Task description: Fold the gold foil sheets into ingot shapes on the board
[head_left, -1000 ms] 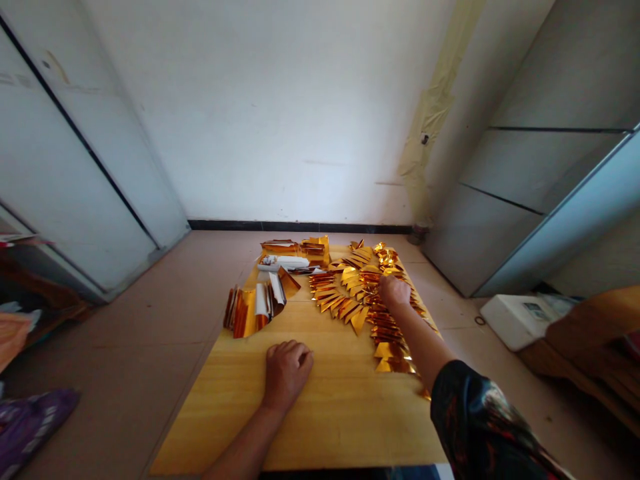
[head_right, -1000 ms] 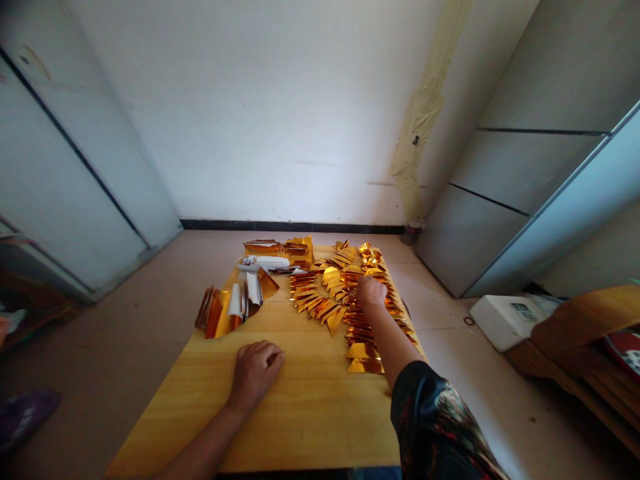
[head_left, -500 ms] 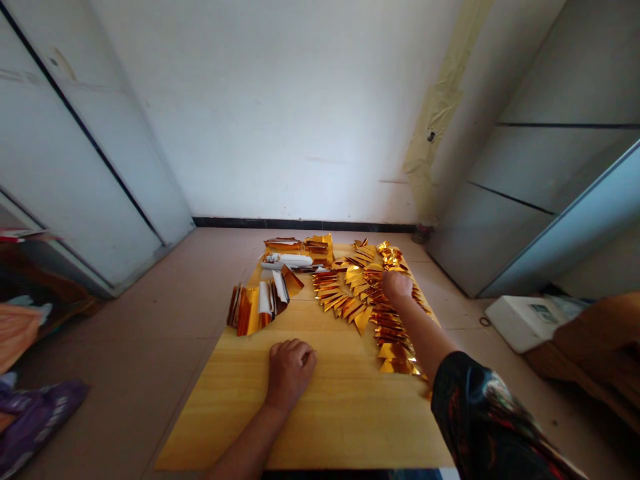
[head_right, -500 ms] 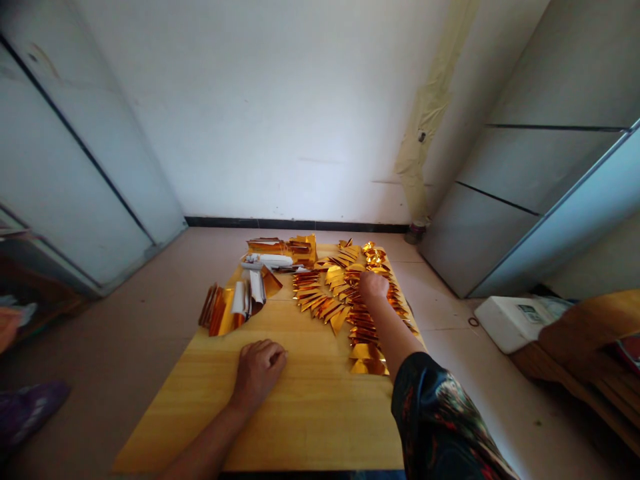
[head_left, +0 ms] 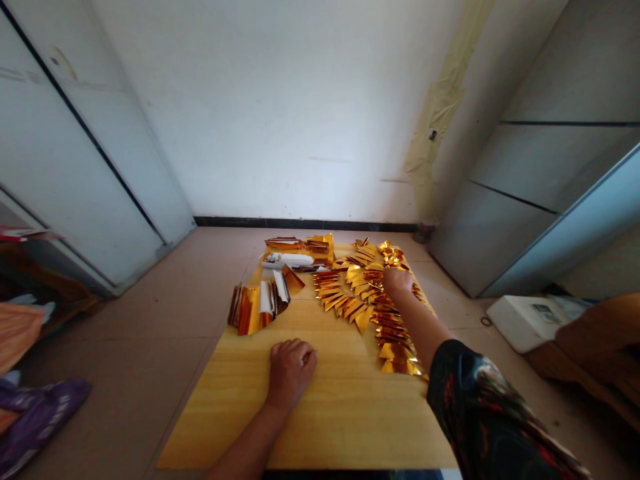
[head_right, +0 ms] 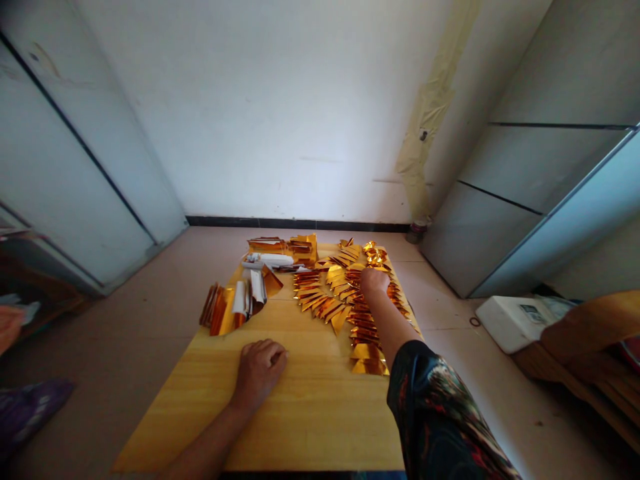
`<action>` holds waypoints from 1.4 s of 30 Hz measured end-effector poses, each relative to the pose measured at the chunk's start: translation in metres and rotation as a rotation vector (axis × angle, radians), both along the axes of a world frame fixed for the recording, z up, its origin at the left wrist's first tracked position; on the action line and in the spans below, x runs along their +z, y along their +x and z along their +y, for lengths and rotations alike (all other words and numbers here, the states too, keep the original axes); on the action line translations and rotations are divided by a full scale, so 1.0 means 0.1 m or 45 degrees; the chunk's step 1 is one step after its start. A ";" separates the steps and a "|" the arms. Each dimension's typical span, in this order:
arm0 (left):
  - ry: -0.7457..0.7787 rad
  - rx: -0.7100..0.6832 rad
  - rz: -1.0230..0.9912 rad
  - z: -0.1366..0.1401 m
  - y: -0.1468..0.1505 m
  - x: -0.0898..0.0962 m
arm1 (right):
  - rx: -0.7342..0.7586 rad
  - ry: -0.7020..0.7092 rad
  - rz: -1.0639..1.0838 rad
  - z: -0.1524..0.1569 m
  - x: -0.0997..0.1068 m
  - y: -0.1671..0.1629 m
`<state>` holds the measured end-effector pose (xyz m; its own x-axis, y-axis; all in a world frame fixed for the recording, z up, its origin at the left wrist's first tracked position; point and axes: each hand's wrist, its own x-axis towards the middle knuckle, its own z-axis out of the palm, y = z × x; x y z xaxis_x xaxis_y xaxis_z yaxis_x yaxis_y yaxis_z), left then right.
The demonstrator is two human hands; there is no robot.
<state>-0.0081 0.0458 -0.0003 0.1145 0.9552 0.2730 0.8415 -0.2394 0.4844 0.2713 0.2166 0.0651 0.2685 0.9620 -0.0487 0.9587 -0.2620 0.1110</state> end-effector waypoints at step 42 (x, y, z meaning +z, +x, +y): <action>0.285 0.464 0.317 0.23 -0.67 0.33 | 1.047 0.450 0.435 -1.73 -0.78 -1.36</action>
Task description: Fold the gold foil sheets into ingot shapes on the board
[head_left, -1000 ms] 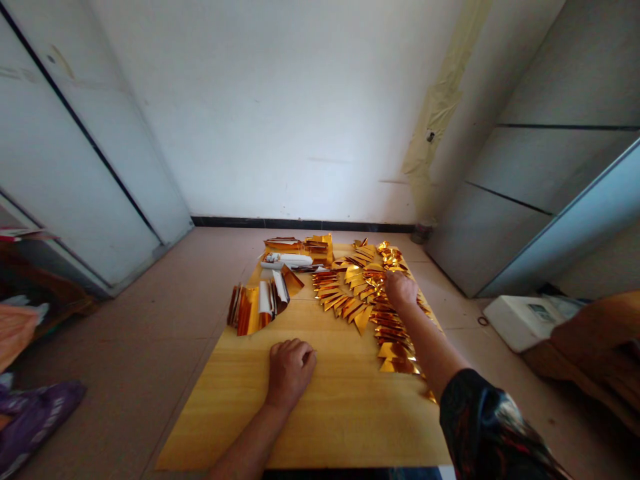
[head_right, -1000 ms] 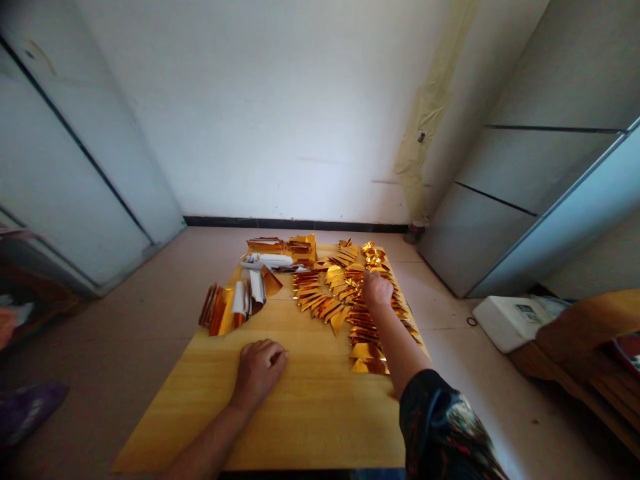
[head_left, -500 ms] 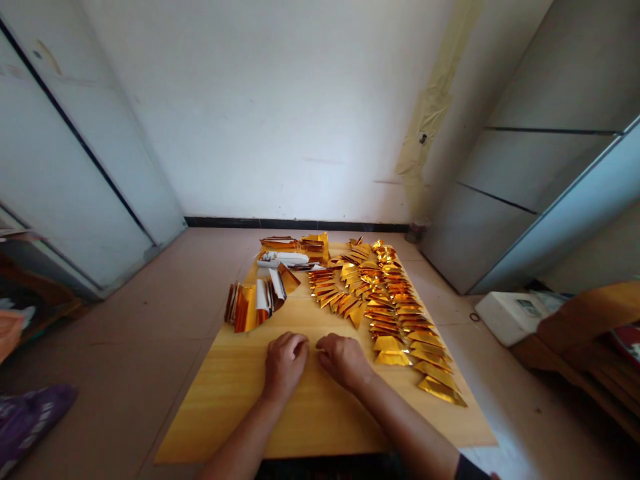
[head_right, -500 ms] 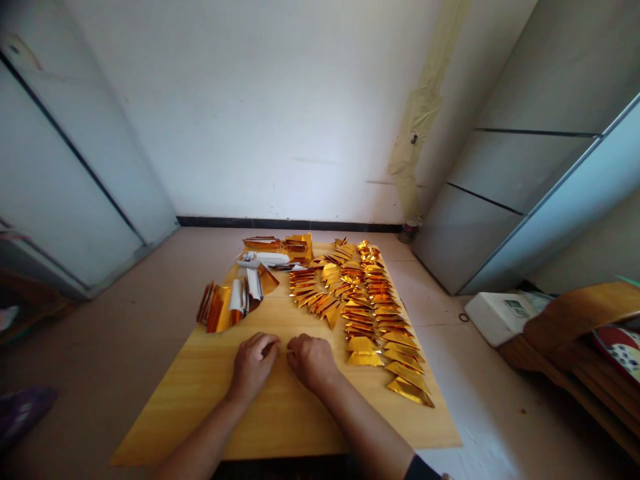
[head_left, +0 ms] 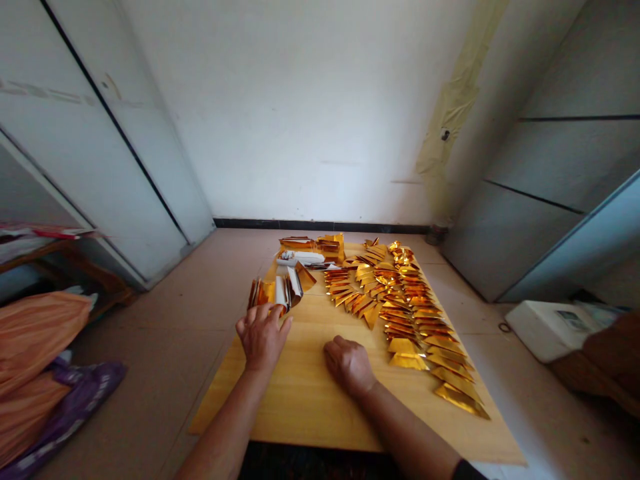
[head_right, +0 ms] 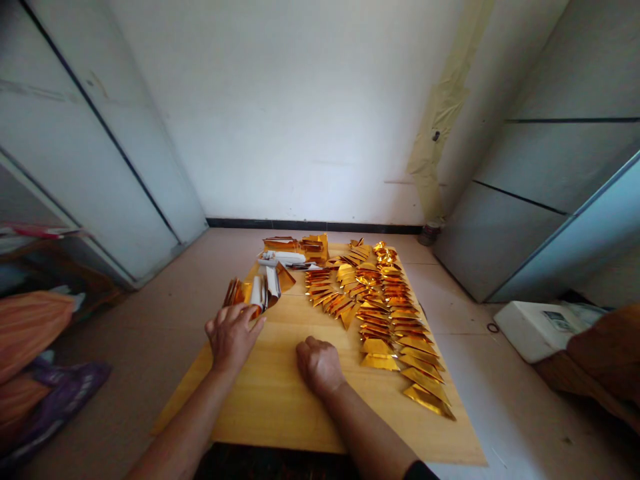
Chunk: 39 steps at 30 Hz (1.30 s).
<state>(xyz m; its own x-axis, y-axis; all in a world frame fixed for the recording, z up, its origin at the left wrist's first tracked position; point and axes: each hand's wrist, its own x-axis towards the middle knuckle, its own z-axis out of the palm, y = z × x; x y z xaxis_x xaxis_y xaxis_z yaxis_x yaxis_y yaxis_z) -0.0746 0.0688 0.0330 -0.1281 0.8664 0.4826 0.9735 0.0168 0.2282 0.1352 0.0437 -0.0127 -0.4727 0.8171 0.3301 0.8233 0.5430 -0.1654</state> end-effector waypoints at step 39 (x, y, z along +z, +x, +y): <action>0.082 -0.083 0.197 0.24 -0.19 -0.13 | -0.028 0.023 -0.062 0.01 -0.05 -0.03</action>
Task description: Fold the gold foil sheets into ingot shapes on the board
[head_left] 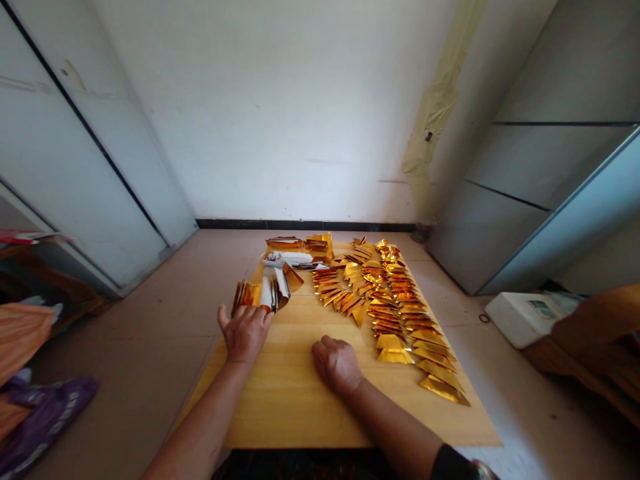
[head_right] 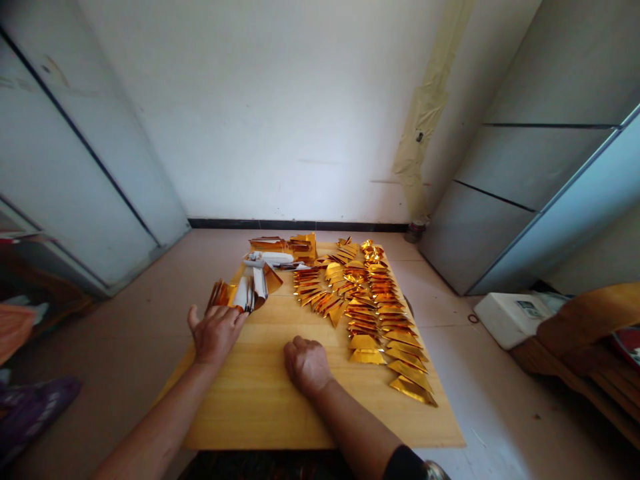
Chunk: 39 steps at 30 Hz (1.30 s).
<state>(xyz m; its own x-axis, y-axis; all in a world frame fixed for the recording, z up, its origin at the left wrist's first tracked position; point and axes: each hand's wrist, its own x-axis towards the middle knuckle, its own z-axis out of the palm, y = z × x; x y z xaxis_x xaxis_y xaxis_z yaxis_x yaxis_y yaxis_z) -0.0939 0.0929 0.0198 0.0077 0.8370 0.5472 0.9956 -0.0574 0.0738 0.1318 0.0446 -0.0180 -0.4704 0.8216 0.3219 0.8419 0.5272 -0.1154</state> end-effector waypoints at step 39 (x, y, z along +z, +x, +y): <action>-0.233 -0.526 -0.527 -0.49 0.75 -0.29 | -0.466 -0.904 0.691 -0.15 0.45 0.18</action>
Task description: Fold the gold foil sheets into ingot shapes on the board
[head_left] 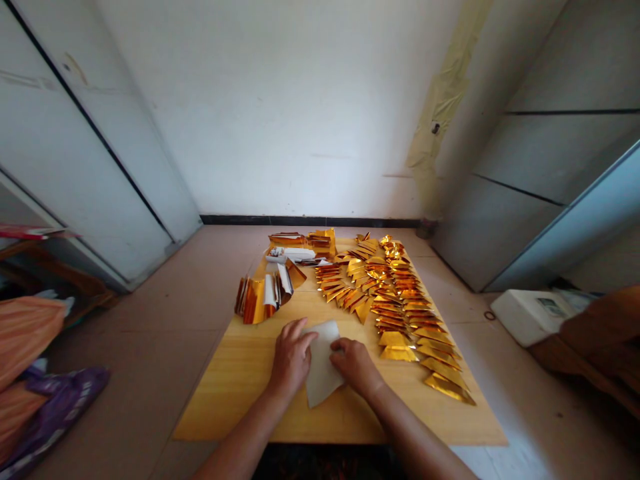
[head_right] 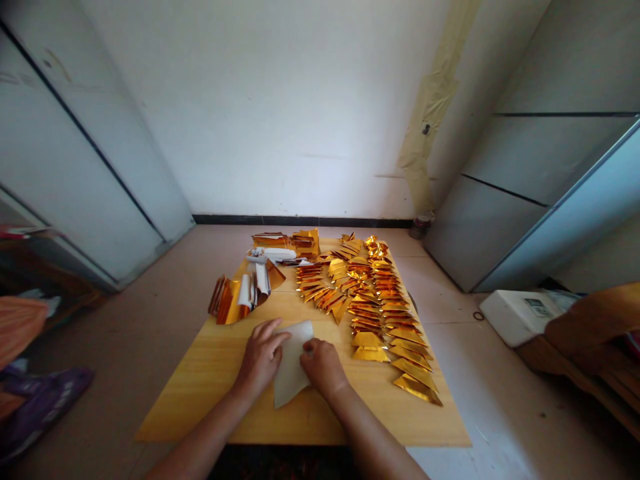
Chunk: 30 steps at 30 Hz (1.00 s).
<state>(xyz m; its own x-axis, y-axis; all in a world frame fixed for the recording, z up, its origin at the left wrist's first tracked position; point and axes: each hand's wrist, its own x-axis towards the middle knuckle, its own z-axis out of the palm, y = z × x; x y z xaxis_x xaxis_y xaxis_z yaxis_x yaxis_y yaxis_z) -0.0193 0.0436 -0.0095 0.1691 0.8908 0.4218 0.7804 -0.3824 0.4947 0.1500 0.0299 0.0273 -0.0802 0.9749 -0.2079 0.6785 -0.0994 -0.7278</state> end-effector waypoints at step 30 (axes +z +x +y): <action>-0.210 -0.459 -0.075 0.17 -0.25 0.02 | 0.252 0.473 0.080 0.26 -0.04 0.18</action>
<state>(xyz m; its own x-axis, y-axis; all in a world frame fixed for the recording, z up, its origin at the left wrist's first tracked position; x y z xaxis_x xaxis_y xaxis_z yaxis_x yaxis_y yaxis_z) -0.0440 0.0602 -0.0079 0.4630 0.8355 0.2960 0.5795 -0.5380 0.6121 0.1678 0.0555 0.0233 -0.2747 0.9471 0.1662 0.6114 0.3055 -0.7300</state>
